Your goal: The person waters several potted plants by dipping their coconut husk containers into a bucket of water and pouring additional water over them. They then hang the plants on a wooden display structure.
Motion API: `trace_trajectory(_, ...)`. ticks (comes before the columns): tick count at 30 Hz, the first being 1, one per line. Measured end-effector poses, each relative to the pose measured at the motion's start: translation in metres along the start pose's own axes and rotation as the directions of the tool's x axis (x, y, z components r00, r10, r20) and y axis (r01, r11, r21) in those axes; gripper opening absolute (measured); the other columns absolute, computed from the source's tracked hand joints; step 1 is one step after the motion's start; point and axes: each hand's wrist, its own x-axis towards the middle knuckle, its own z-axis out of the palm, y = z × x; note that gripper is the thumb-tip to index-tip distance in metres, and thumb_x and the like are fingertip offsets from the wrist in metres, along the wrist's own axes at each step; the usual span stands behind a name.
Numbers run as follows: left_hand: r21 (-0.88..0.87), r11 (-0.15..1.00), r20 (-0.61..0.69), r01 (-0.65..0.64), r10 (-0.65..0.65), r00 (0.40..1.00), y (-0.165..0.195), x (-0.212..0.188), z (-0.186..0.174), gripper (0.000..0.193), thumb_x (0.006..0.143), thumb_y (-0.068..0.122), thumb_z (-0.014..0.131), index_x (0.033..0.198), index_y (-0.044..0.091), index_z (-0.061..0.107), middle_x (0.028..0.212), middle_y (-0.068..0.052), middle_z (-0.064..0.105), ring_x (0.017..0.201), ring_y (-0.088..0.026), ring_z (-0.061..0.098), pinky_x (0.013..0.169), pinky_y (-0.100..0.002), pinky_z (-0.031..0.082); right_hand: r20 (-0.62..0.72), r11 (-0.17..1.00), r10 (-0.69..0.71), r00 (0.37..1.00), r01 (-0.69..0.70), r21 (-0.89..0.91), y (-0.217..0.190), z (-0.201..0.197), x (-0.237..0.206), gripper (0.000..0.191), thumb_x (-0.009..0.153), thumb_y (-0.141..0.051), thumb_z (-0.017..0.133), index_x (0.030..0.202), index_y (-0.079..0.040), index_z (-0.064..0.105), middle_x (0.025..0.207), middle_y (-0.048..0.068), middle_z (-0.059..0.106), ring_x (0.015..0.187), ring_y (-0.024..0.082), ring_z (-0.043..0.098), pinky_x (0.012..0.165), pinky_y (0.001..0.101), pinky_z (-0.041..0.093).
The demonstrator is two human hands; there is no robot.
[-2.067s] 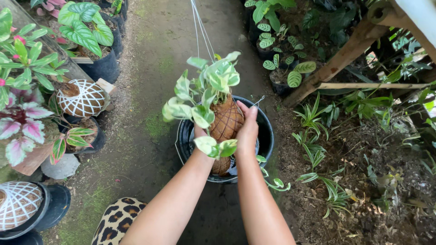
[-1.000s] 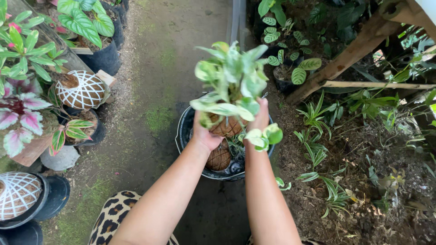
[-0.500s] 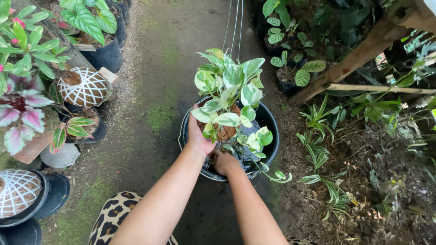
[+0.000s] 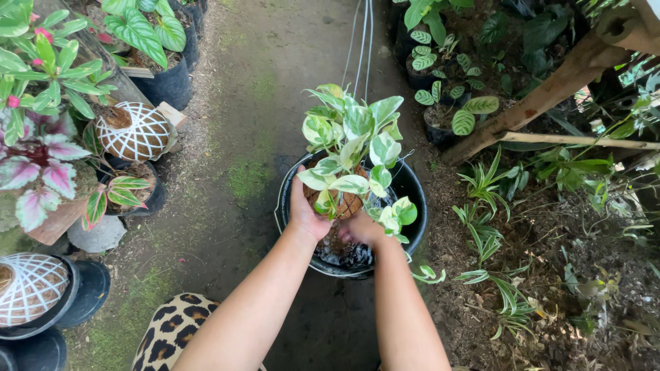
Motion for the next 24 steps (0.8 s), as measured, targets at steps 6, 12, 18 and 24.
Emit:
trace_trajectory(6,0.012,1.000,-0.046,-0.019,0.019,0.999,-0.012,0.002,0.000,0.069,0.090,0.070,0.052,0.135,0.019,0.066,0.136,-0.002,0.066,0.125,-0.025,0.057,0.104,-0.043,0.042,-0.601,0.560,-0.118,0.791,0.552,0.617,-0.033,-0.016,-0.001,0.039,0.100,-0.036,0.055,0.127,-0.008,0.062,0.106,0.010,0.074,0.097,0.020,0.072,0.083,0.0306,0.058)
trace_trajectory(12,-0.025,0.999,-0.065,-0.038,0.036,0.997,-0.036,-0.001,0.002,0.073,0.085,0.072,0.050,0.133,0.019,0.065,0.133,-0.002,0.068,0.125,-0.025,0.061,0.102,-0.045,0.048,-0.597,0.323,-0.075,0.799,0.586,0.743,-0.020,-0.003,0.008,0.045,0.100,-0.040,0.049,0.123,-0.003,0.063,0.114,0.011,0.072,0.103,0.023,0.070,0.092,0.0400,0.058)
trace_trajectory(18,-0.008,0.998,-0.134,-0.058,0.056,0.989,-0.045,-0.008,-0.003,0.072,0.085,0.073,0.049,0.134,0.022,0.063,0.137,-0.001,0.065,0.127,-0.026,0.060,0.104,-0.049,0.046,-0.656,0.355,-0.137,0.743,0.655,0.667,-0.009,0.005,0.012,0.046,0.103,-0.040,0.051,0.118,0.000,0.066,0.113,0.014,0.072,0.103,0.025,0.070,0.092,0.0406,0.057)
trace_trajectory(24,-0.005,0.999,-0.089,-0.040,0.040,0.995,-0.035,-0.010,0.004,0.075,0.084,0.074,0.050,0.136,0.021,0.063,0.138,-0.003,0.065,0.130,-0.027,0.059,0.104,-0.051,0.046,-0.610,0.390,-0.099,0.786,0.595,0.703,-0.015,0.008,0.006,0.045,0.099,-0.039,0.046,0.123,-0.008,0.067,0.123,0.009,0.071,0.114,0.021,0.067,0.099,0.0369,0.054)
